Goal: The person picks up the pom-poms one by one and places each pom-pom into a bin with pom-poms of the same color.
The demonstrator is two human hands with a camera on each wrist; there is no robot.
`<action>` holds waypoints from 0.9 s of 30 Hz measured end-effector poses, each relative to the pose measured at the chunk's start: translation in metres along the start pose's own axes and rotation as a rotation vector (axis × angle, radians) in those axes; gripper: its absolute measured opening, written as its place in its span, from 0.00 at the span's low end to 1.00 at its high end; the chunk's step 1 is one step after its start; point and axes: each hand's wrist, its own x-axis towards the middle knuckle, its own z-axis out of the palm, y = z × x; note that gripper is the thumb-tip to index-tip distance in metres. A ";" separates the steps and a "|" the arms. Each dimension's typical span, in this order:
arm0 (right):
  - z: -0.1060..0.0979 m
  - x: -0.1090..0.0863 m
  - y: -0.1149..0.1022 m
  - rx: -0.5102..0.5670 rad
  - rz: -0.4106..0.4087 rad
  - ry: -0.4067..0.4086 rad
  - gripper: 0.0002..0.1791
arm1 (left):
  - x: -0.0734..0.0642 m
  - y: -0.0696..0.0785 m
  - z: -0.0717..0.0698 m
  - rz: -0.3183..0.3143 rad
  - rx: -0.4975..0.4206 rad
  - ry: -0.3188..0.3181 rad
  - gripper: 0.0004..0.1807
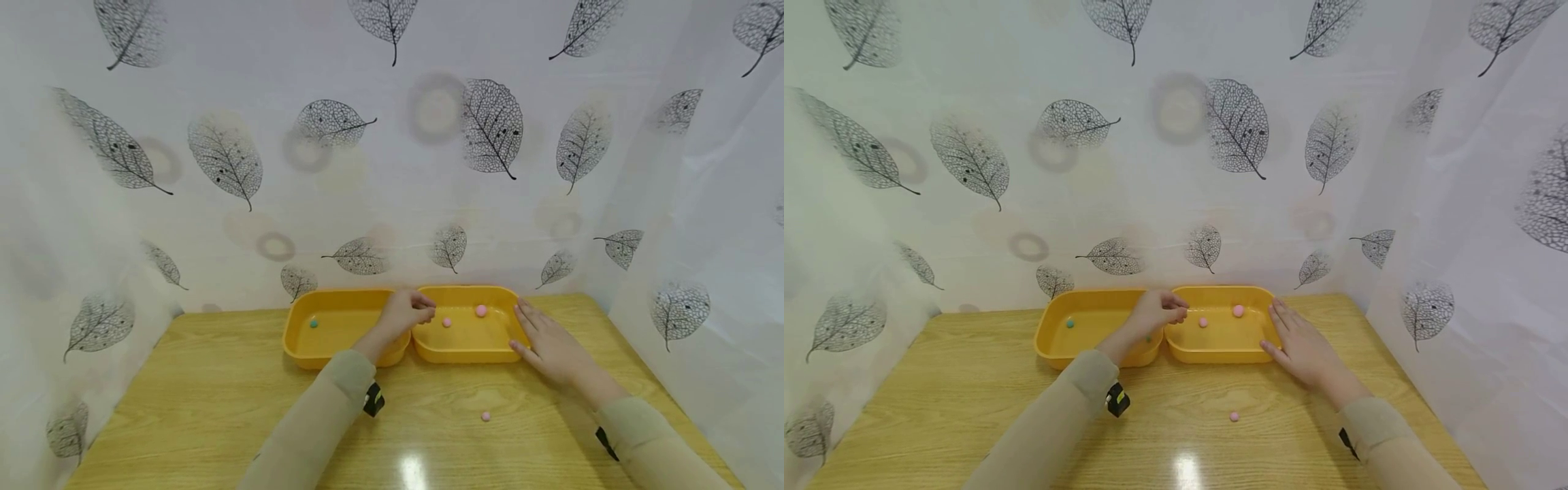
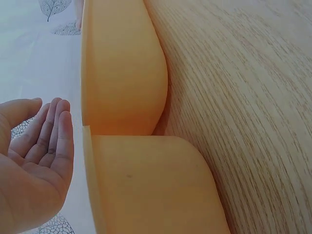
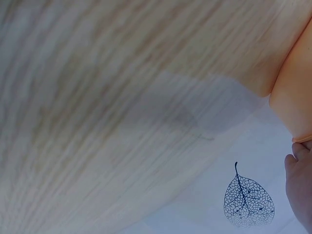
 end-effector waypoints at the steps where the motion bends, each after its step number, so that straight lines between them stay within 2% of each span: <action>1: 0.000 0.000 0.000 0.000 -0.001 0.001 0.43 | -0.001 0.001 0.000 0.006 0.000 -0.005 0.12; 7: -0.002 0.001 -0.002 -0.001 -0.007 0.007 0.43 | -0.005 0.008 0.003 0.016 0.007 -0.039 0.10; 14: 0.001 0.000 0.000 0.005 -0.009 0.008 0.43 | -0.011 0.016 0.009 0.019 -0.062 -0.081 0.09; 20: 0.002 0.000 0.001 0.001 -0.003 0.004 0.43 | -0.017 0.022 0.013 0.016 -0.058 -0.113 0.08; 27: 0.001 0.000 0.001 0.003 -0.004 0.005 0.43 | -0.023 0.026 0.020 0.062 -0.037 -0.148 0.08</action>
